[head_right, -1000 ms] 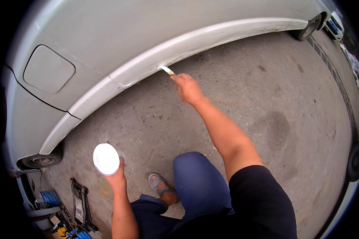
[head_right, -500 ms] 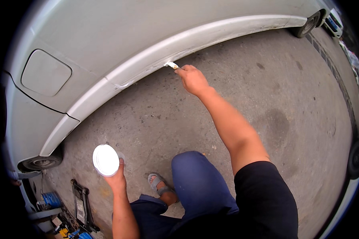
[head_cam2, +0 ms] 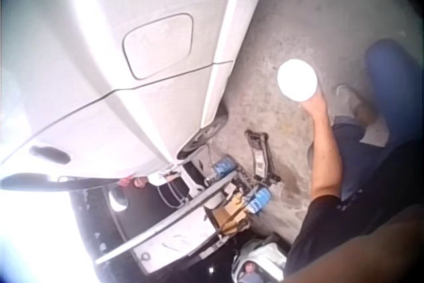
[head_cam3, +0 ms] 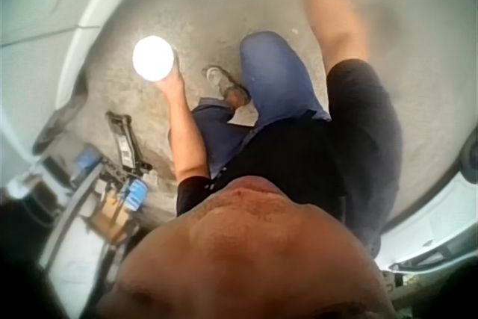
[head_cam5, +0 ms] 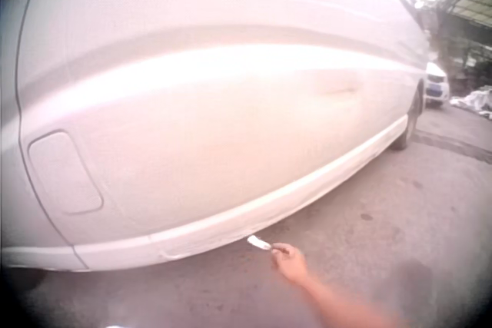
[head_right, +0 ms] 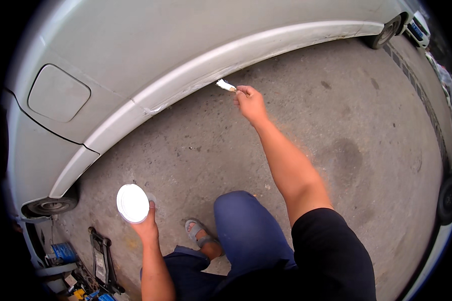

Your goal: The person uses a paintbrush to apply white paint to the front bumper and side panels of a white van. They dip the brush into a small white container to reload paint and move around the vehicle to cover different areas, including the wheel arch and lower trim.

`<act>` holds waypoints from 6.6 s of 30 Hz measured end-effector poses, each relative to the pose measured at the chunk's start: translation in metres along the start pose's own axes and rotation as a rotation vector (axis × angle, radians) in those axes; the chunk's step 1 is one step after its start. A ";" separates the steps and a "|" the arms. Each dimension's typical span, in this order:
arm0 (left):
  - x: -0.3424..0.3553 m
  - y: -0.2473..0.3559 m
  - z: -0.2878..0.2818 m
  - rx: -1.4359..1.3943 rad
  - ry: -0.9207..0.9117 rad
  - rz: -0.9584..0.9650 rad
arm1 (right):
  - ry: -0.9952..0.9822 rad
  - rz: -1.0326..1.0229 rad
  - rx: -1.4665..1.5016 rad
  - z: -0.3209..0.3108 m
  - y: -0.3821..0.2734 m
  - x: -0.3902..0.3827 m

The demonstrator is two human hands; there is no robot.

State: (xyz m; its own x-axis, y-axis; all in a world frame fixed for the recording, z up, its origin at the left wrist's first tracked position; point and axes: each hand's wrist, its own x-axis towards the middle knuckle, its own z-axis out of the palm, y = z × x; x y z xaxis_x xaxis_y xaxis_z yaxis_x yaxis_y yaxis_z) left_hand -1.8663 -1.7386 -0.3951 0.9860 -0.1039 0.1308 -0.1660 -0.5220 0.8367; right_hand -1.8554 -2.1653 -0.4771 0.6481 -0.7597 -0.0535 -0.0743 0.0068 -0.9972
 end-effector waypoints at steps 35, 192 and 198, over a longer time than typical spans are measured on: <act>0.000 0.006 0.005 -0.015 0.028 -0.005 | 0.222 0.222 0.486 0.114 -0.014 -0.041; 0.000 -0.004 -0.021 -0.075 0.135 0.013 | -0.291 -0.618 -0.708 0.165 -0.005 -0.090; 0.001 0.004 -0.023 -0.091 0.109 -0.010 | -0.303 -0.802 -0.898 0.135 -0.010 -0.073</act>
State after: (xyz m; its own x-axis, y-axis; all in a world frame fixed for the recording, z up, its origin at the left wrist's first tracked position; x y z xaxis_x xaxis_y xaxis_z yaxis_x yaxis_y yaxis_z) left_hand -1.8660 -1.7215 -0.3790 0.9845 -0.0036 0.1752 -0.1587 -0.4428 0.8824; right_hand -1.7993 -2.0221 -0.4703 0.8903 -0.1621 0.4256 0.0087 -0.9283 -0.3717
